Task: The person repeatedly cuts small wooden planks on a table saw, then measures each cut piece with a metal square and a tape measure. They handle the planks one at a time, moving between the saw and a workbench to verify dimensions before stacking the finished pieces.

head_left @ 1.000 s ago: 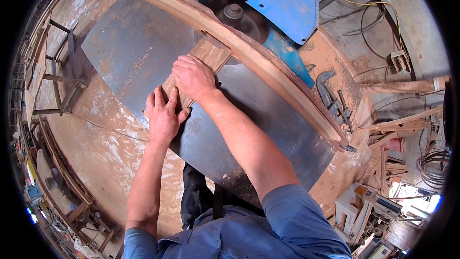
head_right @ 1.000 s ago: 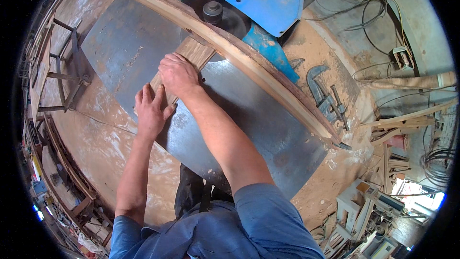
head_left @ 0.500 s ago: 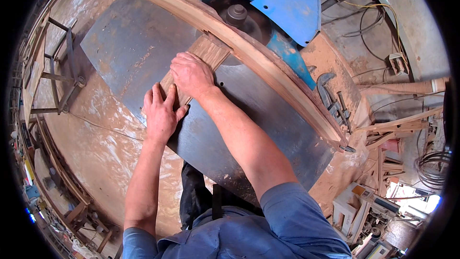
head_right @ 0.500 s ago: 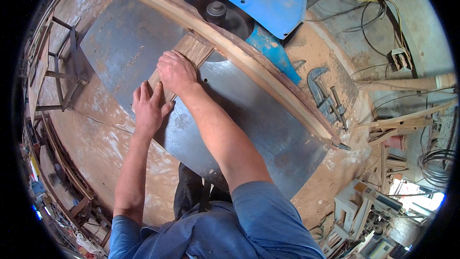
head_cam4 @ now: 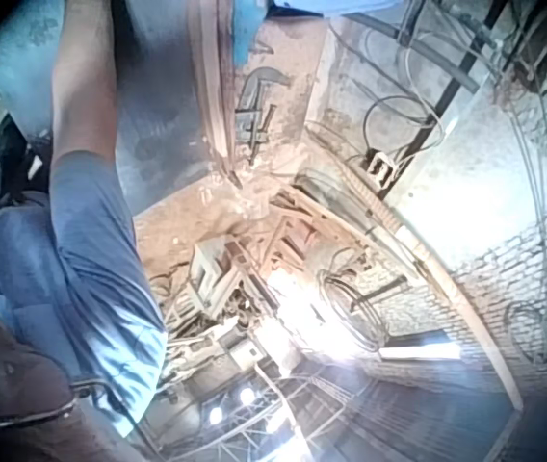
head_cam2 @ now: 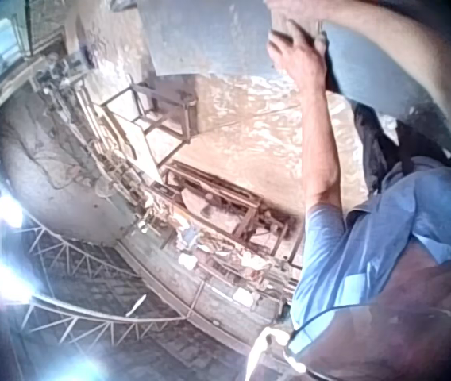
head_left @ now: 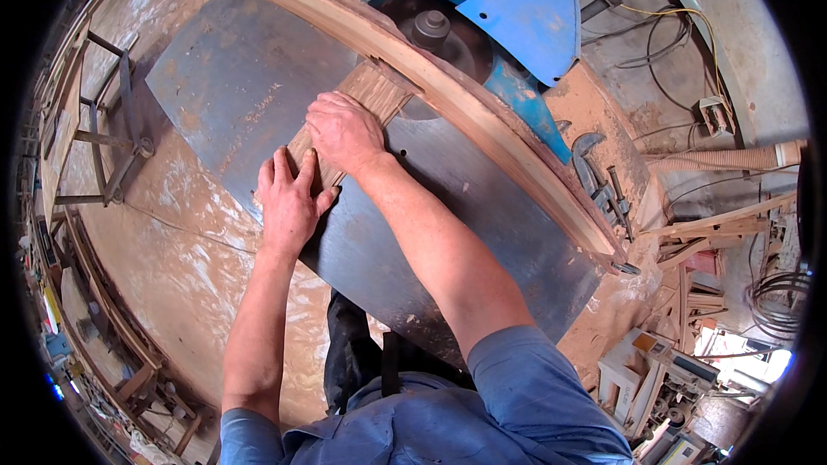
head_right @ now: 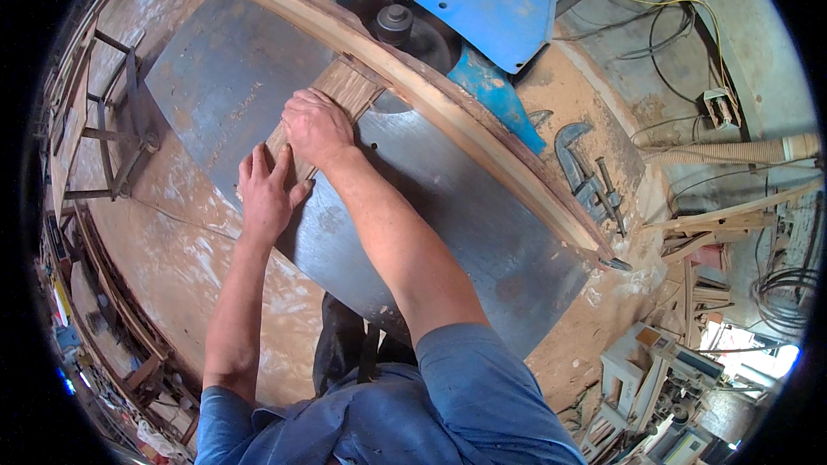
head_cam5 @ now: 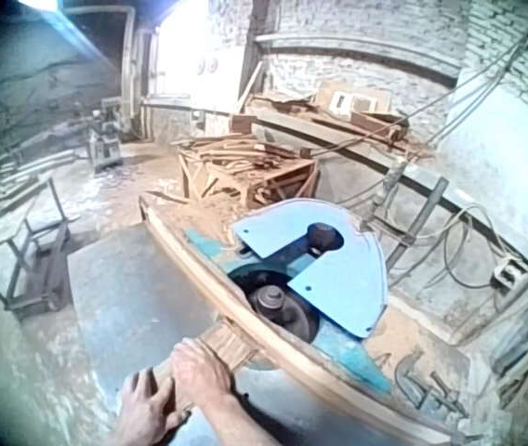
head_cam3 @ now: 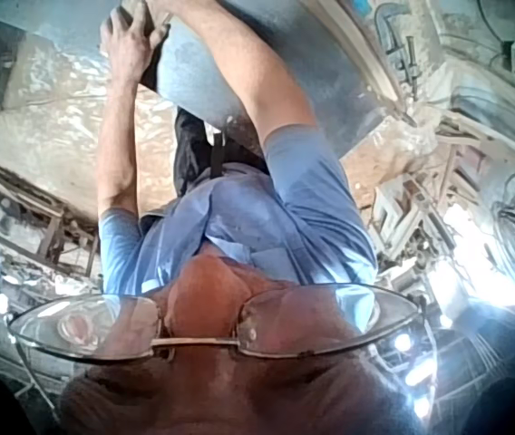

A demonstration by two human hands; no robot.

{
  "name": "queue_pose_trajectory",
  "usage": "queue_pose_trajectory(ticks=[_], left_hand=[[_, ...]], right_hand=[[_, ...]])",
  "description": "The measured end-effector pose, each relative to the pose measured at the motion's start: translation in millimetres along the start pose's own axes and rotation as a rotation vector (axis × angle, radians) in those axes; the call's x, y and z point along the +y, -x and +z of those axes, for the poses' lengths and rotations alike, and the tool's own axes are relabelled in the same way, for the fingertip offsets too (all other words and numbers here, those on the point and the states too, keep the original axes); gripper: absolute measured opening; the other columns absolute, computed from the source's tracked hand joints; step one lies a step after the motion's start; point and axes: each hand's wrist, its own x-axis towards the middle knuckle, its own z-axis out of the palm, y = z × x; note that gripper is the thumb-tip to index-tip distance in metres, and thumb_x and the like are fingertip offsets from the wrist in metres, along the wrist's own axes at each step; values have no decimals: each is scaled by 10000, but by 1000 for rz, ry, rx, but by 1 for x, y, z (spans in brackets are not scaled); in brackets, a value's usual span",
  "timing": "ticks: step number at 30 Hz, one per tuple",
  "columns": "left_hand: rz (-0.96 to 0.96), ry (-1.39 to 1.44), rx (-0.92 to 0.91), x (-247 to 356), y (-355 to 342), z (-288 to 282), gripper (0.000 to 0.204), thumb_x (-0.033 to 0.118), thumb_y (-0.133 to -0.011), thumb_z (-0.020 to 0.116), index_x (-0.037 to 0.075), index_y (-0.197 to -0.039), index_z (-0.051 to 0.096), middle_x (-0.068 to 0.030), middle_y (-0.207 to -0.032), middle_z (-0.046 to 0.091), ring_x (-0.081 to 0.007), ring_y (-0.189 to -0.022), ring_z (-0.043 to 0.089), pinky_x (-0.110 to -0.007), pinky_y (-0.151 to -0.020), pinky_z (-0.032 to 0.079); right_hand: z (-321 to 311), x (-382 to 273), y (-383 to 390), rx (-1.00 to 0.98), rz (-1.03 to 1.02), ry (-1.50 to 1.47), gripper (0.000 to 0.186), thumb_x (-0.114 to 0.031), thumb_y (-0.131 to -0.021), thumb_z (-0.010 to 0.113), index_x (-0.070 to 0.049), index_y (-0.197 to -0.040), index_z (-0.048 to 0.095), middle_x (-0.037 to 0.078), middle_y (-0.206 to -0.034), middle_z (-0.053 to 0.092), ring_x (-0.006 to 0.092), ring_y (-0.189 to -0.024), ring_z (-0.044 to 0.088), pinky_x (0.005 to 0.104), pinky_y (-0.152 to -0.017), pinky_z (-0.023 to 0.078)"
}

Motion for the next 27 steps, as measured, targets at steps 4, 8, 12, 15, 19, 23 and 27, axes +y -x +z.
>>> queue_pose_trajectory(ticks=[4,8,12,15,19,23,27], left_hand=[[-2,-6,-1,-2,-1,0,670,319,-727,779,100,-1321,559,-237,-1366,429,-414,-1213,424,-490,-1016,398],[3,-14,9,-5,-2,0,665,325,-735,777,101,-1321,560,-237,-1363,431,-417,-1217,422,-490,-1022,395],[8,-18,7,-13,-6,-1,654,331,-745,771,103,-1322,561,-238,-1356,436,-415,-1199,430,-492,-1012,399],[11,-8,21,-25,-11,-3,645,334,-748,768,103,-1315,567,-239,-1337,450,-417,-1178,436,-492,-1002,402],[49,-4,38,-48,-29,-8,641,354,-745,767,104,-1303,575,-239,-1301,471,-419,-1149,444,-487,-991,407],[-1,20,-13,-69,-26,-28,664,405,-739,762,114,-1305,576,-236,-1284,481,-422,-1129,448,-494,-984,402],[-83,12,123,-116,50,-63,694,338,-703,790,112,-1318,562,-295,-1335,425,-468,-1158,426,-526,-1012,369]], right_hand=[[0,-2,-2,-4,8,15,153,-116,-819,622,-28,-897,722,86,-1007,701,270,-1089,611,379,-1002,461],[1,-2,-4,1,4,10,148,-113,-813,626,-28,-885,722,87,-999,702,268,-1081,614,378,-995,466],[14,-1,-11,83,-25,24,110,-142,-806,645,-63,-759,705,66,-897,683,241,-1023,614,369,-993,454],[22,-4,-20,55,-9,2,116,-148,-807,646,-59,-766,709,70,-910,688,249,-1041,614,374,-1007,447],[41,1,-39,63,4,15,140,-163,-816,655,-41,-842,719,107,-994,689,278,-1115,590,389,-1034,429],[40,-29,-40,113,14,-2,253,-149,-809,689,-17,-1025,701,162,-1163,641,338,-1196,542,438,-1037,429],[-20,-115,0,99,178,-64,378,-139,-784,727,-9,-1124,625,154,-1228,573,352,-1186,527,430,-998,443]])
